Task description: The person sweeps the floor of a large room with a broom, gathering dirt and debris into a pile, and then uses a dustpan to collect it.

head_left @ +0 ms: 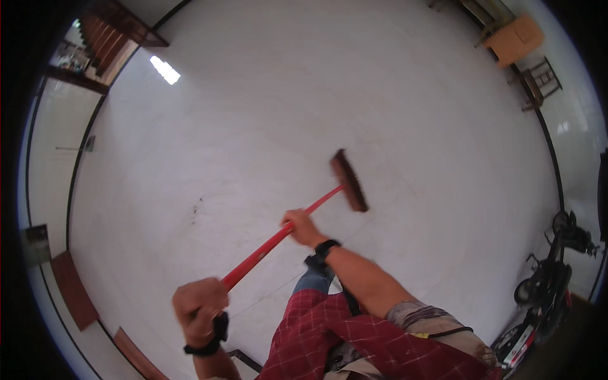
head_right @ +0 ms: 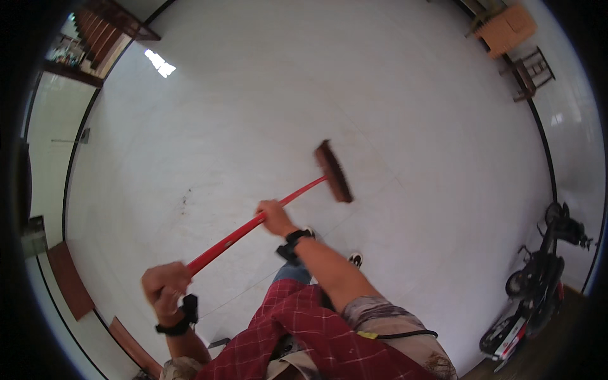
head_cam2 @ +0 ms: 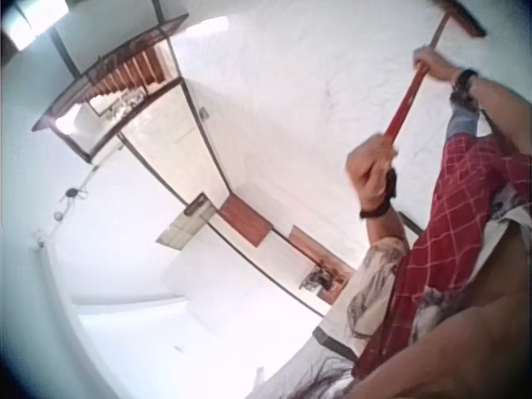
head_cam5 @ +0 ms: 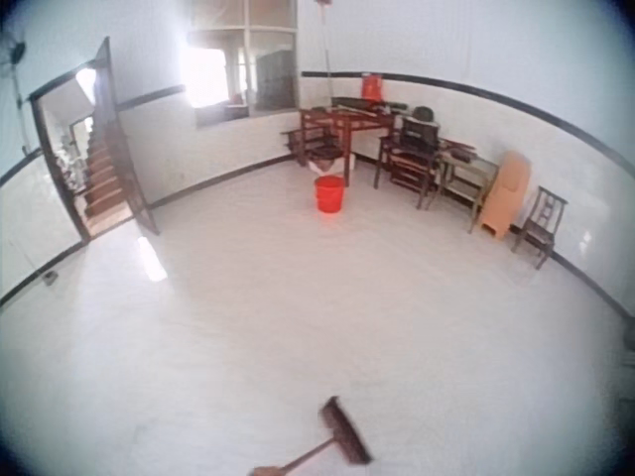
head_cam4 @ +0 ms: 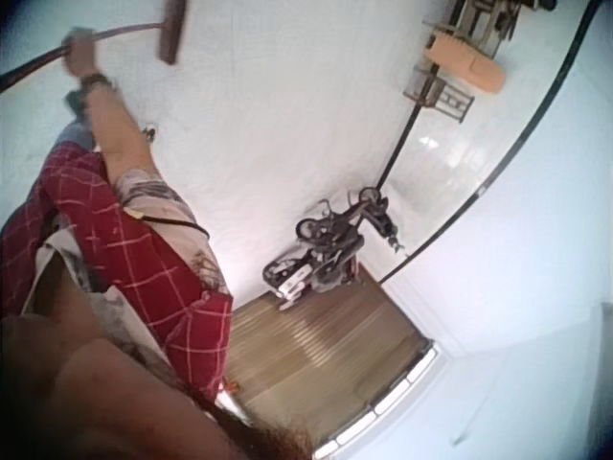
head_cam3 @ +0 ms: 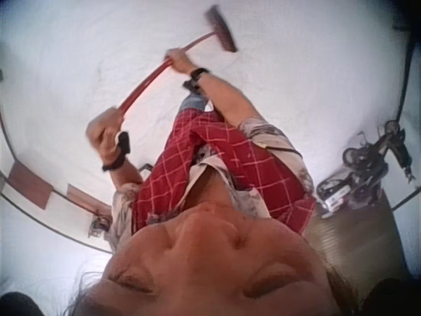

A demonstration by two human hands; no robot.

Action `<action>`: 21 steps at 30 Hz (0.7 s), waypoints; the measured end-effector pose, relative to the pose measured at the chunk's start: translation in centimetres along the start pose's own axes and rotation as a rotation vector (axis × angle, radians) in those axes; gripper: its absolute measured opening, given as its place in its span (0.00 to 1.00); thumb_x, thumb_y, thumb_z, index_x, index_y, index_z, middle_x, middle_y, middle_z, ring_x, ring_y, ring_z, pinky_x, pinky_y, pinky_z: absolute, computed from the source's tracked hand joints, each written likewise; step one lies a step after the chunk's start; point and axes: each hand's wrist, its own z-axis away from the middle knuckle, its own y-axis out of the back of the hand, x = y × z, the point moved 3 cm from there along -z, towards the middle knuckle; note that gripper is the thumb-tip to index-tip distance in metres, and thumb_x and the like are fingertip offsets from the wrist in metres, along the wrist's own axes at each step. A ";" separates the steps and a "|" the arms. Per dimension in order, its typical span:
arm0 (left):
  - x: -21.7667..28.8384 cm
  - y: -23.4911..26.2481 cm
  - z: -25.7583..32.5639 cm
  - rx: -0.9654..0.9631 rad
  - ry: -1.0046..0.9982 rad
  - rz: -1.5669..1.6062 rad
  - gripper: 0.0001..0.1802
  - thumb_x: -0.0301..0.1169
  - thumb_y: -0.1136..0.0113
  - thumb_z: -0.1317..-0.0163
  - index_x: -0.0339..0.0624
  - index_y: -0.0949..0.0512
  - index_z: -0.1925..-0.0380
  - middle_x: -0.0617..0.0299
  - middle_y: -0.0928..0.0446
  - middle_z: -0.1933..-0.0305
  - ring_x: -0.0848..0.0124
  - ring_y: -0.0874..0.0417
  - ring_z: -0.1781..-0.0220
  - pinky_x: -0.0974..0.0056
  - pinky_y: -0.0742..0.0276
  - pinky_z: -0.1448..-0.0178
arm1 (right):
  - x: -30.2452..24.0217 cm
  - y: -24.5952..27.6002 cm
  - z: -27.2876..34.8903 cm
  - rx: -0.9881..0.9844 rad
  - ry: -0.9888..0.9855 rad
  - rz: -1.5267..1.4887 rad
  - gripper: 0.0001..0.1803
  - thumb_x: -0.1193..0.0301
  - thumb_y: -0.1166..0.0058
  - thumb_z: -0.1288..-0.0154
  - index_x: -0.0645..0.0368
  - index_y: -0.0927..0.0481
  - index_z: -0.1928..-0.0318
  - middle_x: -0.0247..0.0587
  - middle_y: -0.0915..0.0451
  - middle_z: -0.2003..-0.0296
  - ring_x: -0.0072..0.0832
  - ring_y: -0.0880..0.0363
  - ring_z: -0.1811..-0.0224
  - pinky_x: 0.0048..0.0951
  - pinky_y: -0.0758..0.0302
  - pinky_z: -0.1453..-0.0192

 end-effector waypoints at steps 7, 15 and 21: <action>7.5 2.2 -1.1 -0.070 -0.214 -0.285 0.05 0.23 0.47 0.53 0.34 0.23 0.82 0.58 0.29 0.89 0.67 0.32 0.90 0.66 0.35 0.82 | -8.9 -11.5 -6.0 -0.280 0.008 -0.339 0.06 0.79 0.47 0.50 0.57 0.30 0.74 0.43 0.24 0.76 0.44 0.27 0.68 0.38 0.30 0.63; 9.2 0.7 -3.0 -0.259 -0.296 -0.279 0.07 0.22 0.42 0.53 0.40 0.19 0.71 0.62 0.31 0.84 0.63 0.28 0.82 0.62 0.32 0.74 | -10.9 -2.7 -10.4 -0.345 0.178 -0.172 0.05 0.78 0.47 0.49 0.58 0.30 0.74 0.43 0.26 0.76 0.43 0.27 0.68 0.38 0.32 0.64; -0.5 0.1 -8.0 0.043 0.012 -0.049 0.07 0.19 0.45 0.50 0.37 0.20 0.70 0.56 0.27 0.77 0.61 0.27 0.75 0.62 0.32 0.70 | 0.0 7.7 -17.1 -0.321 0.167 0.144 0.05 0.75 0.44 0.49 0.58 0.27 0.74 0.45 0.23 0.74 0.47 0.26 0.69 0.41 0.31 0.64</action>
